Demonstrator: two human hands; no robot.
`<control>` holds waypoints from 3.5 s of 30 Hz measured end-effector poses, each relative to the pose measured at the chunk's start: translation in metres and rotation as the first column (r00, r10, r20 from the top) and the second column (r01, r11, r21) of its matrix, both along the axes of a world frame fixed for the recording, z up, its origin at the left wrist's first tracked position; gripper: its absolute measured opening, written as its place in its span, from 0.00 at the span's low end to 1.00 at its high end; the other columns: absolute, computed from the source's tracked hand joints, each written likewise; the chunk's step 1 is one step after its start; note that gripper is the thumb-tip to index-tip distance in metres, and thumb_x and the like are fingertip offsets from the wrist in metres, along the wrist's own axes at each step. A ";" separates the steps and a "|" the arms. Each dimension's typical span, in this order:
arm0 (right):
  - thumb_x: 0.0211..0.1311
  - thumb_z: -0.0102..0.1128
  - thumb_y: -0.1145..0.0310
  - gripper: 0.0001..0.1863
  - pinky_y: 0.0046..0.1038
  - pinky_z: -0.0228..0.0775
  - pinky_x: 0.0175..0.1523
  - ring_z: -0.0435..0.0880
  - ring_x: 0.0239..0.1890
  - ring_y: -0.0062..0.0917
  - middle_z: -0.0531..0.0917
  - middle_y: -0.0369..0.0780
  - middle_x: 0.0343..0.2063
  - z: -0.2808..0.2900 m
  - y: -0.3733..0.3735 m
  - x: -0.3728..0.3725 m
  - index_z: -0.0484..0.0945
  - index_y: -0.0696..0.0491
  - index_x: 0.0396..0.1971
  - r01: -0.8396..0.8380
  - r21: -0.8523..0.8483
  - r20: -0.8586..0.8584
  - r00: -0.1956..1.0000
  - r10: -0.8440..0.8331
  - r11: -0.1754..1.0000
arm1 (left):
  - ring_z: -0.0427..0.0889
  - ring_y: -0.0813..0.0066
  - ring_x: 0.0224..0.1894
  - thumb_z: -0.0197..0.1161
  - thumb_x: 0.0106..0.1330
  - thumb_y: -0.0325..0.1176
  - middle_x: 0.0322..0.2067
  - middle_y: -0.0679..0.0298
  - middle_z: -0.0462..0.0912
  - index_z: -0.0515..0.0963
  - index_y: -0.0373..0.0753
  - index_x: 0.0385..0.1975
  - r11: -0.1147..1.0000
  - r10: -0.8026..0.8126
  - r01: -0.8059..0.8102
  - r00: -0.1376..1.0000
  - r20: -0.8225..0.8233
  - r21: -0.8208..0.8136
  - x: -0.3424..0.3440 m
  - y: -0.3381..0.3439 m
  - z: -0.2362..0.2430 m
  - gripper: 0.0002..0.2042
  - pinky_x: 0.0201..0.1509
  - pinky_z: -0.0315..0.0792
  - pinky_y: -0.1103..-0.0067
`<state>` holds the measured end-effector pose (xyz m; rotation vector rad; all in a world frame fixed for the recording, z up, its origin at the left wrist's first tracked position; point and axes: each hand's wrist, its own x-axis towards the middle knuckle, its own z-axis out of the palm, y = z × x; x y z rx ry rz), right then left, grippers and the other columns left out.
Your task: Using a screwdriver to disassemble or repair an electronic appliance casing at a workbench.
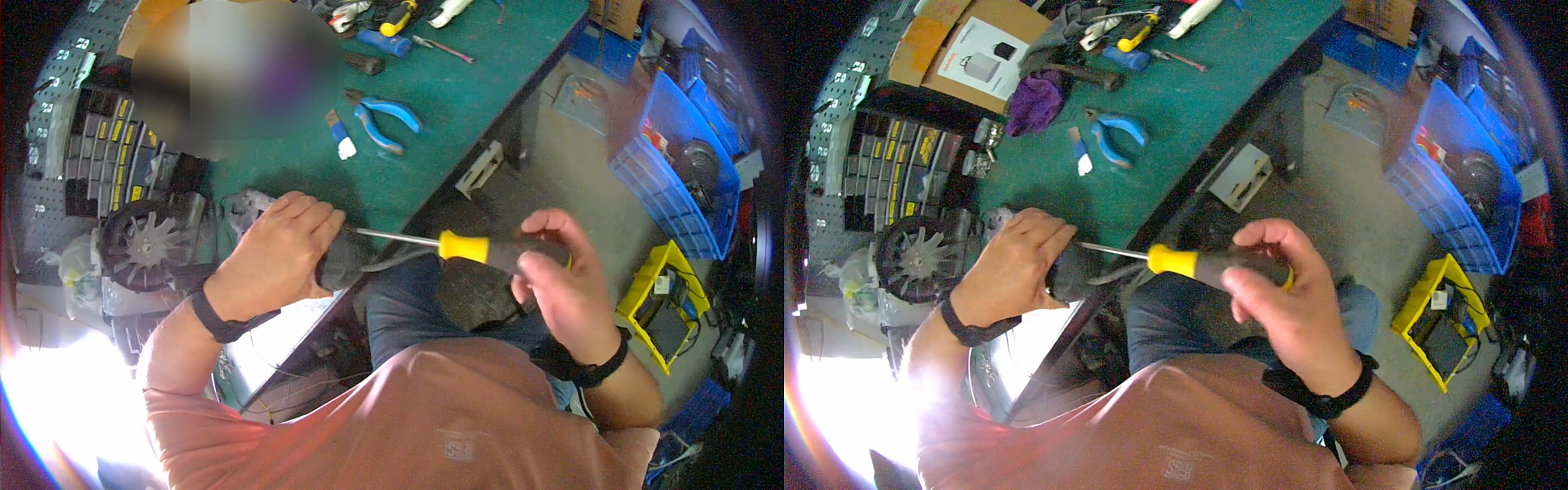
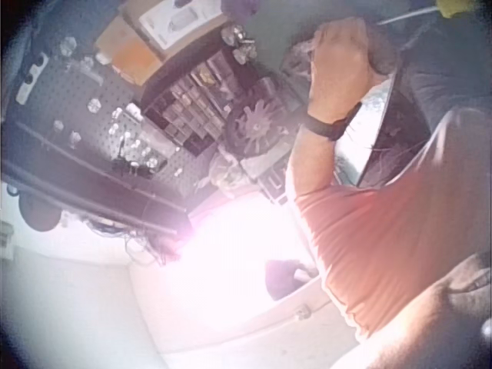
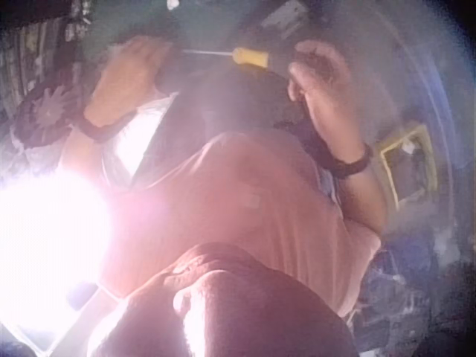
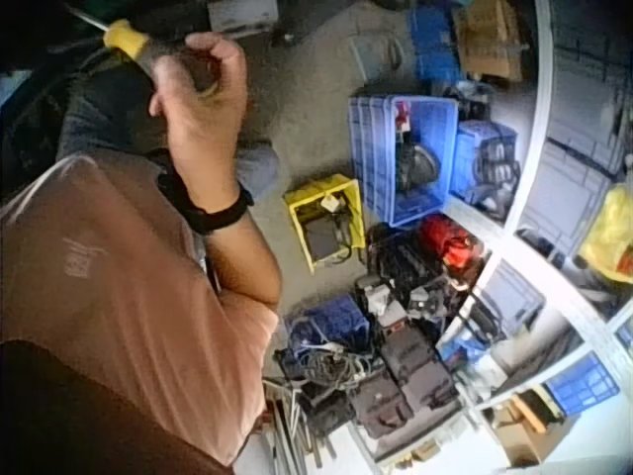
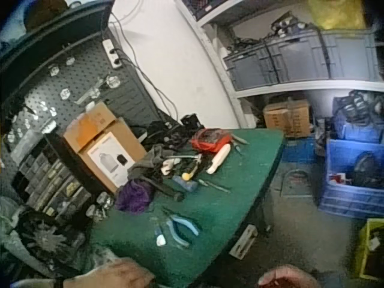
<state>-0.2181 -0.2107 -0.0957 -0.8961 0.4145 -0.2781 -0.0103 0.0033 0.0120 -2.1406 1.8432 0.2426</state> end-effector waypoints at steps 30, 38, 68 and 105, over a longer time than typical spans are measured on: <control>0.71 0.49 0.58 0.29 0.31 0.74 0.51 0.76 0.52 0.29 0.75 0.41 0.51 -0.029 -0.008 -0.012 0.60 0.57 0.65 -0.338 0.260 0.561 0.815 0.144 0.904 | 0.77 0.55 0.31 0.73 0.43 0.31 0.26 0.56 0.80 0.79 0.33 0.33 0.905 -0.111 0.037 0.982 -0.151 -0.423 -0.088 -0.108 0.007 0.16 0.38 0.70 0.67; 0.72 0.42 0.50 0.28 0.30 0.79 0.41 0.82 0.45 0.30 0.79 0.43 0.47 -0.014 -0.018 -0.016 0.67 0.59 0.60 -0.322 0.242 0.342 0.911 0.230 0.915 | 0.76 0.56 0.29 0.74 0.44 0.33 0.24 0.57 0.78 0.79 0.33 0.31 0.918 -0.158 0.062 0.963 -0.219 -0.391 -0.080 -0.107 0.001 0.16 0.37 0.69 0.67; 0.44 0.71 0.76 0.19 0.28 0.67 0.33 0.74 0.30 0.32 0.75 0.41 0.35 0.004 0.000 -0.005 0.79 0.55 0.40 0.271 -0.905 0.325 0.938 0.122 0.327 | 0.73 0.52 0.52 0.78 0.26 0.49 0.46 0.53 0.78 0.75 0.32 0.51 0.993 0.117 -0.115 0.978 -0.174 0.023 0.012 -0.001 0.013 0.45 0.60 0.65 0.65; 0.49 0.68 0.70 0.20 0.24 0.65 0.47 0.72 0.40 0.21 0.73 0.37 0.39 -0.004 0.009 -0.004 0.70 0.55 0.41 0.292 -0.666 0.307 0.946 -0.104 0.686 | 0.75 0.49 0.46 0.77 0.27 0.44 0.42 0.51 0.78 0.75 0.29 0.47 0.995 0.097 -0.089 0.971 -0.219 0.047 0.014 -0.010 0.014 0.41 0.53 0.68 0.64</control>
